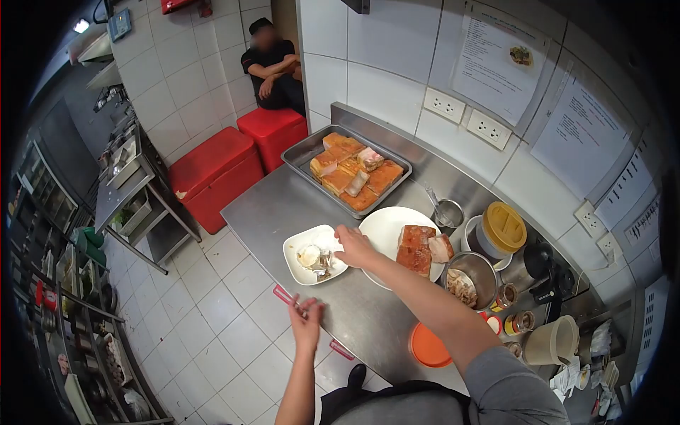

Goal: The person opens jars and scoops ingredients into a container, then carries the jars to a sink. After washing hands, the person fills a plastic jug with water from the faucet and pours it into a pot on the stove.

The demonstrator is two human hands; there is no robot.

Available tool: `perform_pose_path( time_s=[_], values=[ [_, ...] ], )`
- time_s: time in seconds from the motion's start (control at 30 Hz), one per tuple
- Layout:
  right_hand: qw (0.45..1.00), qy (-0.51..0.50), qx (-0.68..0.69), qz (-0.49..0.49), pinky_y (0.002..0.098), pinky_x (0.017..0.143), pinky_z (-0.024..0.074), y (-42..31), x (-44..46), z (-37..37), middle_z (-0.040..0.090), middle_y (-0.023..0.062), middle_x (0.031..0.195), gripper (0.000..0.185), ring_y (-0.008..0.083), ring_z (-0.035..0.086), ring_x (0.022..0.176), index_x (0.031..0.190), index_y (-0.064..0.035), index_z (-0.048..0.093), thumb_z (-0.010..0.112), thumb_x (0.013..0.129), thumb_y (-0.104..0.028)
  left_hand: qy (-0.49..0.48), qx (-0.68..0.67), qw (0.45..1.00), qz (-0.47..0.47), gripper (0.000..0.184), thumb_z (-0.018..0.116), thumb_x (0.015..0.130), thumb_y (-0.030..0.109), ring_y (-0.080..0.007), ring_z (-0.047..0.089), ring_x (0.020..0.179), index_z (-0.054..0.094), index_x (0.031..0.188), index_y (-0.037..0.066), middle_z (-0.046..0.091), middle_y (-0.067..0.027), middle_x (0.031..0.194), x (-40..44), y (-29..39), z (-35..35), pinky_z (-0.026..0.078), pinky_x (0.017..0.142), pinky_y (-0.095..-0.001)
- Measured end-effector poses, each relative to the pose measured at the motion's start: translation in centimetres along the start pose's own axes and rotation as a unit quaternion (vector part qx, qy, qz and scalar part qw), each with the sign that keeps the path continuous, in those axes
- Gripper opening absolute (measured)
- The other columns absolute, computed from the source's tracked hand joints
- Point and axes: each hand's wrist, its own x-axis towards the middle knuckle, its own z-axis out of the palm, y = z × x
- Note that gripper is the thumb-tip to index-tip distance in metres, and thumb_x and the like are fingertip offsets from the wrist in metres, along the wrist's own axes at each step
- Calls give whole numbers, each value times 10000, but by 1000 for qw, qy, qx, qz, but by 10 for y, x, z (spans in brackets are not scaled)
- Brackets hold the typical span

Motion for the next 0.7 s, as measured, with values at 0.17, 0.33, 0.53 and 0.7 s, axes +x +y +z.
perform_pose_path(
  time_s=[0.17,0.33,0.53,0.7],
  values=[
    [986,-78,-145,-6,467,811,383,12,-2,2,643,138,894,334,320,554,1004,1019,-58,457,576,713,2,15,39,996,-76,638,459,955,268,-248,675,772,92,1422,37,588,-199,1054,56,15,-6,537,646,-297],
    [992,-58,-114,-11,458,773,383,7,8,-13,656,129,824,248,316,623,849,962,-57,518,544,726,11,-36,-9,995,-88,538,381,953,159,-225,683,788,147,1428,68,604,-175,1072,70,20,7,529,608,-266],
    [993,-33,-4,-117,416,809,461,-6,11,16,614,178,937,163,327,591,942,911,-61,629,577,759,-34,3,-73,994,-78,508,370,955,132,-193,684,772,182,1425,91,612,-121,1074,80,3,33,489,552,-222],
    [990,-51,-28,-128,422,810,468,6,3,8,600,176,940,268,344,572,949,945,-78,665,553,729,35,-3,-32,996,-83,605,429,956,241,-225,673,802,95,1435,81,612,-160,1072,89,-5,27,497,632,-285]
  ],
)
